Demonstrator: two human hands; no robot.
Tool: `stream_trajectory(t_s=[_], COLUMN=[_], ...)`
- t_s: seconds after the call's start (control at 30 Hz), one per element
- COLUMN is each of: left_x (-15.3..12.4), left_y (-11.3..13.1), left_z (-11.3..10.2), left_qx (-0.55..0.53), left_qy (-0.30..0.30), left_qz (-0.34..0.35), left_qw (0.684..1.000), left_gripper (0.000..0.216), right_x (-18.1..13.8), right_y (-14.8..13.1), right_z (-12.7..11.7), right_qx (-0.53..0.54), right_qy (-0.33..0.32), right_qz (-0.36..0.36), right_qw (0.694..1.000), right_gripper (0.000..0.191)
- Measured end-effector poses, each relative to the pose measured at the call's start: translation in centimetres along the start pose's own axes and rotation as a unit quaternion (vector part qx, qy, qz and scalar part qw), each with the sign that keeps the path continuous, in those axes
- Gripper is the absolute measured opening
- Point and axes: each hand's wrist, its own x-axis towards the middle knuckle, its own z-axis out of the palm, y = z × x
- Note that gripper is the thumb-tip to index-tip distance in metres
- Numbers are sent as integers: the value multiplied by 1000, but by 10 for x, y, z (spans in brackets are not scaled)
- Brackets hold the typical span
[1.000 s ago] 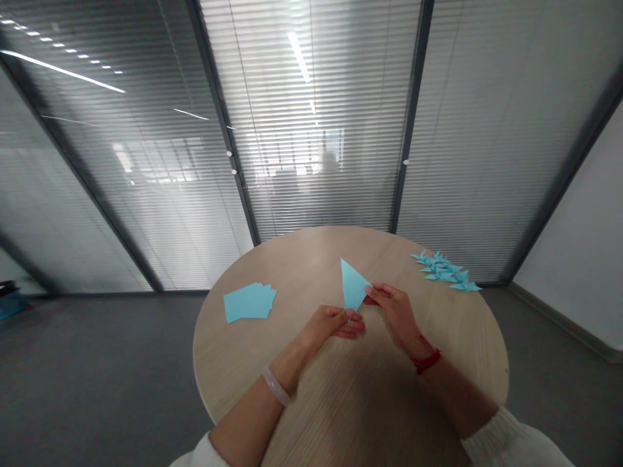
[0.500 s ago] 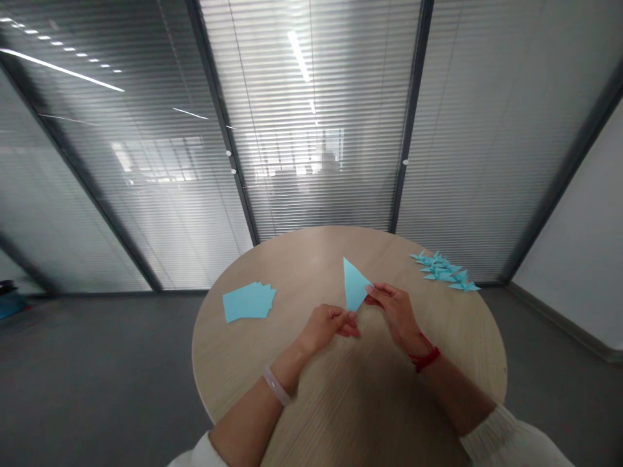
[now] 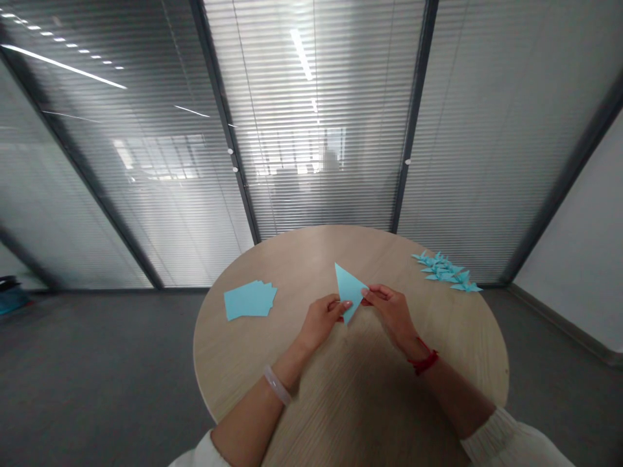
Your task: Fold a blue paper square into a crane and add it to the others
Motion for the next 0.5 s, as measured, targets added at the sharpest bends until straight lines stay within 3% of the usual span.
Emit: stream_trajectory(t_s=[0.13, 0.3, 0.5], left_x=[2, 0, 1], left_y=[-1, -2, 2], left_z=[-2, -3, -6], left_qx=[-81, -69, -133], left_qy=[12, 35, 3], left_qz=[-33, -40, -44], left_qw=[996, 996, 990], left_gripper=[41, 41, 40], right_x=[-2, 0, 0], right_y=[0, 3, 4], right_z=[2, 2, 1], right_qx=[-5, -3, -18], right_qy=[-24, -36, -46], right_qz=[-2, 2, -4], right_qw=[1000, 999, 999], right_gripper=[36, 36, 35])
